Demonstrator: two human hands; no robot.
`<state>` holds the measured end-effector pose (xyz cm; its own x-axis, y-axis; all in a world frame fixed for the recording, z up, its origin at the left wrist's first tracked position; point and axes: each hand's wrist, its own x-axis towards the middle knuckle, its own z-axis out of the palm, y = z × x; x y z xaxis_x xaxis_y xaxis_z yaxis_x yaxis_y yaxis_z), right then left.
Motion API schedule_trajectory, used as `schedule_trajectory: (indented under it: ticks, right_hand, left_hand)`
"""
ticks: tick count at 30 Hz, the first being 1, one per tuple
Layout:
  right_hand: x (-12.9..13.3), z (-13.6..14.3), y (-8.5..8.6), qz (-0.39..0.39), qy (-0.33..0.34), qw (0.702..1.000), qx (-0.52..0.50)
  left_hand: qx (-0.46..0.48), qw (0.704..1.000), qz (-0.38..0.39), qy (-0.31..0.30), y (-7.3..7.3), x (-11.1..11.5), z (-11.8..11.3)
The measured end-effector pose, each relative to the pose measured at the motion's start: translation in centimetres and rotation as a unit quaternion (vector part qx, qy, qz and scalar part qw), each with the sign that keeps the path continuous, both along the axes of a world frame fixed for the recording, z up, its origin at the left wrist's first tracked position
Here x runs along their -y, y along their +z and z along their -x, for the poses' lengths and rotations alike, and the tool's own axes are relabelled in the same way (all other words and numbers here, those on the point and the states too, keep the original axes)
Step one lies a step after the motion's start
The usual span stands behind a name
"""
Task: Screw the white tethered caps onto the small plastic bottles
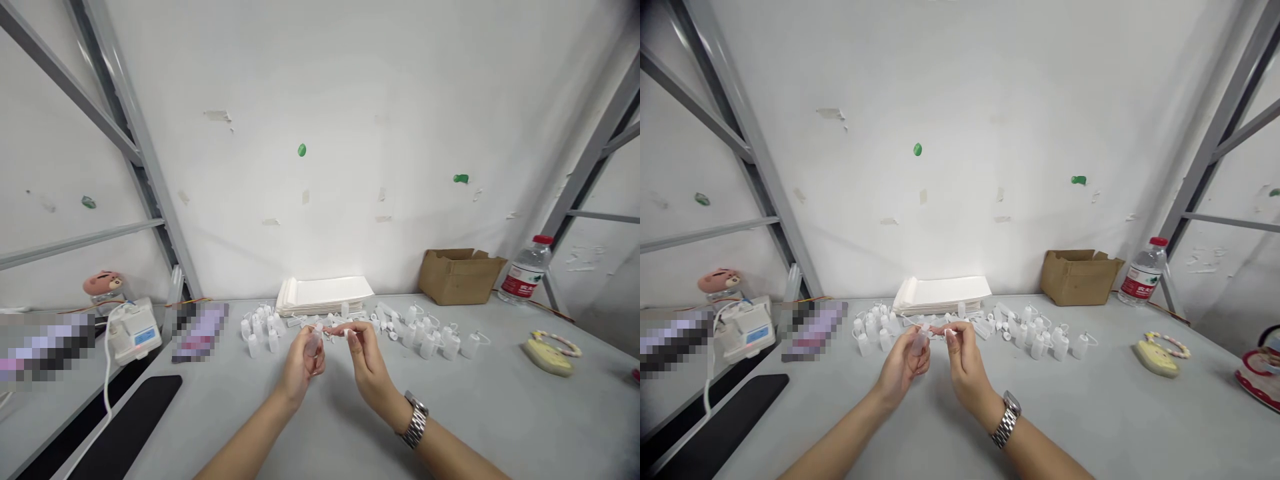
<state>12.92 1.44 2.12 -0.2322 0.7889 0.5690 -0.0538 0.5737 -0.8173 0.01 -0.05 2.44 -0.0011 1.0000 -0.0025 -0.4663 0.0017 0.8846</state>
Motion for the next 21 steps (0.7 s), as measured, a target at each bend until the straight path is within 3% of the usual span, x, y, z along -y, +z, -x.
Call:
schedule_trajectory:
  ticks: [9, 21]
  right_hand:
    - [0.0, 0.1, 0.1, 0.006, -0.006, 1.0, -0.011]
    - [-0.1, 0.2, 0.4, 0.038, -0.02, 0.999, -0.013]
  left_hand:
    - [0.0, 1.0, -0.006, -0.007, -0.4, -0.2, 0.1]
    - [-0.058, 0.997, -0.039, 0.032, -1.6, -0.7, -0.2]
